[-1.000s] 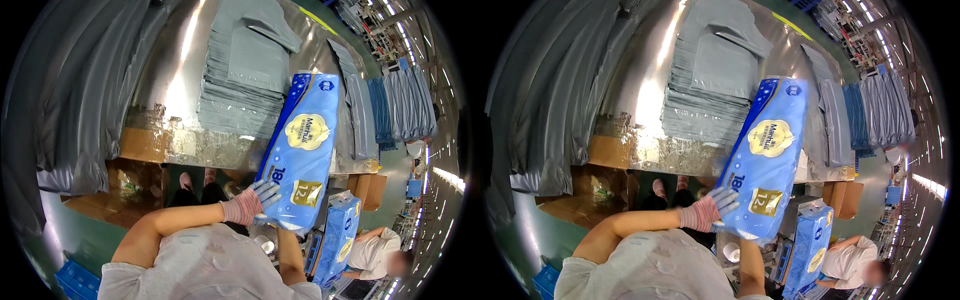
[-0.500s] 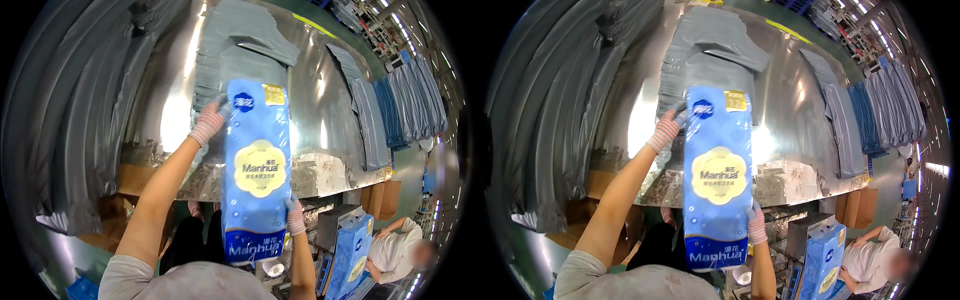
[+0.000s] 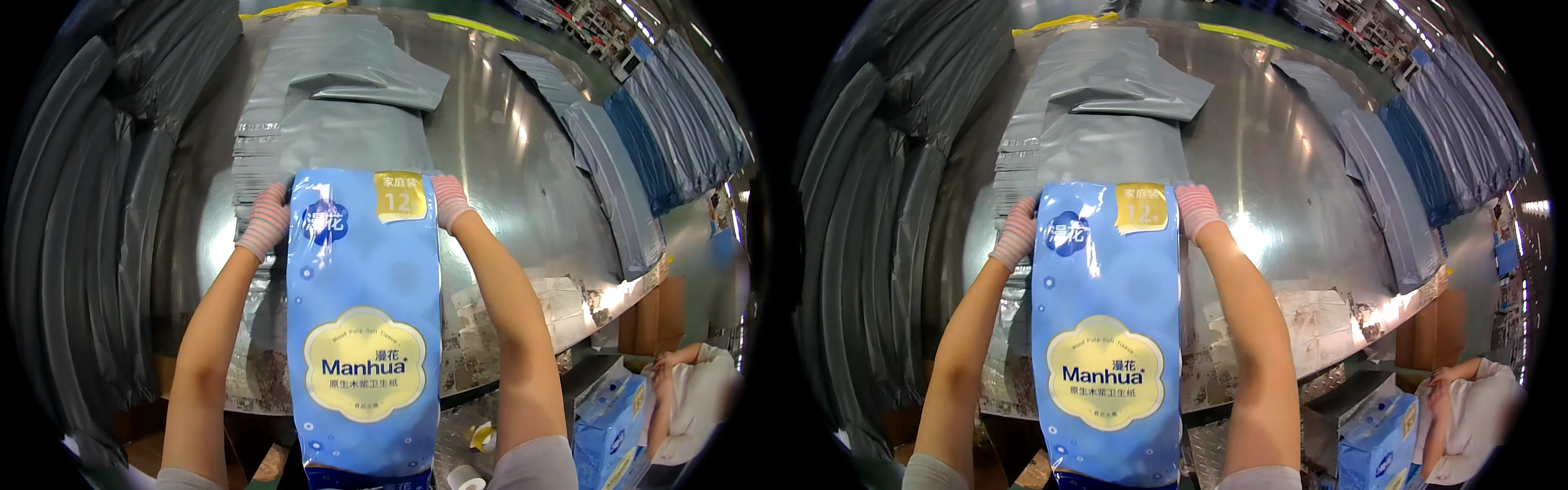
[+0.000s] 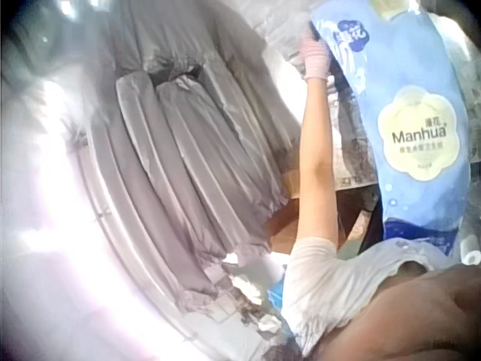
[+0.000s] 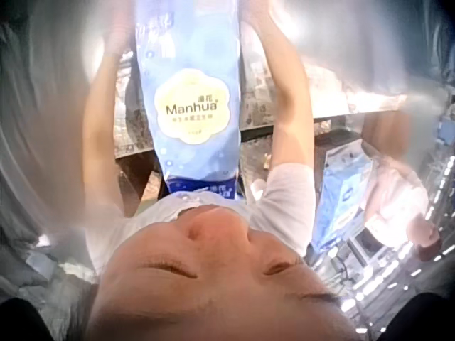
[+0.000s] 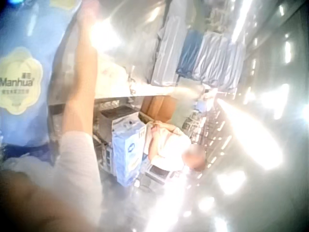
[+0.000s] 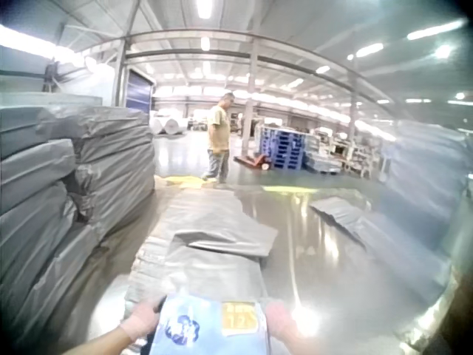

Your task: The person places tissue packs into plastic film by hand, folds the film over the packages, and places the wrapped bundles onto a nearby stack.

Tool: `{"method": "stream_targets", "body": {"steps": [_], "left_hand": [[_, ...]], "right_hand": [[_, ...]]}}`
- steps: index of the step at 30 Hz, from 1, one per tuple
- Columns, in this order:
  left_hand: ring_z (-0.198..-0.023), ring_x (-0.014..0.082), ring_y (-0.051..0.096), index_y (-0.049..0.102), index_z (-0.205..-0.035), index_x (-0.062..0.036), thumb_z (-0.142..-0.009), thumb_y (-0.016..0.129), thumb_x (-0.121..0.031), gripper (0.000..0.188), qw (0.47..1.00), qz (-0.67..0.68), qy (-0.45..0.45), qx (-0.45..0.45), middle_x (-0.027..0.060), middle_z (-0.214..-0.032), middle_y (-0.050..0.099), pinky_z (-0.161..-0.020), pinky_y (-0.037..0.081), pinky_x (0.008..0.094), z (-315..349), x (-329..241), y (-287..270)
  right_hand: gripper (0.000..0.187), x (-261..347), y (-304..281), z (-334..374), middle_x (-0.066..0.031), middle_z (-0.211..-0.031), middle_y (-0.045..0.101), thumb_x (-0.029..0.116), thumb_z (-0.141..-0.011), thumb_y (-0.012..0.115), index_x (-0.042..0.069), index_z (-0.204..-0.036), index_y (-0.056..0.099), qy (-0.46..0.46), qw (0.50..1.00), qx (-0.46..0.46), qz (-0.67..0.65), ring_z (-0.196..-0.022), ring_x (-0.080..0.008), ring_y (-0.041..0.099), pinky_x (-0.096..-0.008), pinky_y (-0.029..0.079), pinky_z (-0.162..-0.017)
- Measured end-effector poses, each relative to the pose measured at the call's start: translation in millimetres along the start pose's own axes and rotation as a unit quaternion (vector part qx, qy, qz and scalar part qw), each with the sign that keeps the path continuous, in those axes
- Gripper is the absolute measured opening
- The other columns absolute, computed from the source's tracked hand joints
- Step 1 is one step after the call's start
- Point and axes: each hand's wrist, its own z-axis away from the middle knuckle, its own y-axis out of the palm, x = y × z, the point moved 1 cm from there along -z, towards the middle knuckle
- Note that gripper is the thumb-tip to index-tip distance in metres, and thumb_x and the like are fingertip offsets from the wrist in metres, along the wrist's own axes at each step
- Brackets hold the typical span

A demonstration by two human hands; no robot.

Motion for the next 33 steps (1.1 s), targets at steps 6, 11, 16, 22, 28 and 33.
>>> {"method": "stream_targets", "body": {"steps": [6, 11, 16, 22, 28, 33], "left_hand": [[-0.074, 0.0365, 0.059, 0.063, -0.071, -0.0061, -0.070, 0.060, -0.011, 0.006, 0.932, -0.292, 0.211, 0.021, 0.0174, -0.076, 0.062, -0.066, 0.046, 0.0451, -12.5, 17.1, -0.1], [-0.076, 0.0319, 0.063, 0.064, -0.079, -0.0055, -0.075, 0.058, -0.016, 0.013, 0.930, -0.338, 0.145, -0.025, 0.0161, -0.079, 0.065, -0.066, 0.050, 0.0404, -54.0, 45.0, 18.2], [-0.084, 0.0350, 0.063, 0.064, -0.085, -0.0037, -0.072, 0.062, -0.016, 0.018, 0.917, -0.337, 0.122, 0.178, 0.0193, -0.087, 0.064, -0.070, 0.051, 0.0409, -50.0, -18.3, -10.3], [-0.080, 0.0344, 0.063, 0.065, -0.084, -0.0043, -0.071, 0.061, -0.015, 0.017, 0.895, -0.393, 0.139, 0.159, 0.0188, -0.087, 0.064, -0.068, 0.051, 0.0405, -48.6, -9.4, -16.4], [-0.081, 0.0314, 0.062, 0.064, -0.086, -0.0097, -0.078, 0.057, -0.021, 0.016, 0.930, -0.349, 0.110, 0.028, 0.0135, -0.085, 0.064, -0.070, 0.049, 0.0392, -47.6, 8.1, -19.8], [-0.086, 0.0292, 0.062, 0.061, -0.085, -0.0101, -0.078, 0.056, -0.020, 0.013, 0.895, -0.420, 0.150, -0.017, 0.0118, -0.084, 0.064, -0.072, 0.049, 0.0398, -53.2, -13.3, -13.7]], "right_hand": [[0.014, -23.9, 18.3, -17.1, -0.0204, -0.088, 0.064, 0.010, -0.075, 0.056, 0.005, -0.082, 0.066, -0.014, 0.986, -0.119, -0.113, -0.085, -0.0348, 0.063, -0.0406, 0.052, -0.073], [0.018, -11.7, -8.8, -13.6, -0.0190, -0.091, 0.066, 0.012, -0.073, 0.060, 0.002, -0.087, 0.067, -0.084, 0.980, 0.031, -0.181, -0.087, -0.0332, 0.064, -0.0406, 0.053, -0.072], [0.018, -7.5, -14.4, -9.5, -0.0189, -0.095, 0.065, 0.009, -0.070, 0.062, 0.004, -0.087, 0.066, -0.057, 0.995, 0.041, -0.066, -0.089, -0.0345, 0.064, -0.0408, 0.052, -0.075], [0.020, -11.5, -11.0, -25.8, -0.0161, -0.093, 0.066, 0.014, -0.071, 0.059, 0.011, -0.089, 0.068, -0.031, 0.997, -0.003, -0.064, -0.087, -0.0335, 0.063, -0.0395, 0.051, -0.075], [0.023, -15.5, -60.1, -43.4, -0.0158, -0.093, 0.065, 0.015, -0.074, 0.054, 0.008, -0.092, 0.066, 0.038, 0.990, 0.040, -0.130, -0.090, -0.0335, 0.062, -0.0402, 0.050, -0.078], [0.024, -16.1, -68.6, -43.8, -0.0163, -0.094, 0.064, 0.020, -0.074, 0.056, 0.007, -0.093, 0.064, 0.087, 0.982, -0.017, -0.170, -0.091, -0.0342, 0.061, -0.0411, 0.049, -0.078]]}}
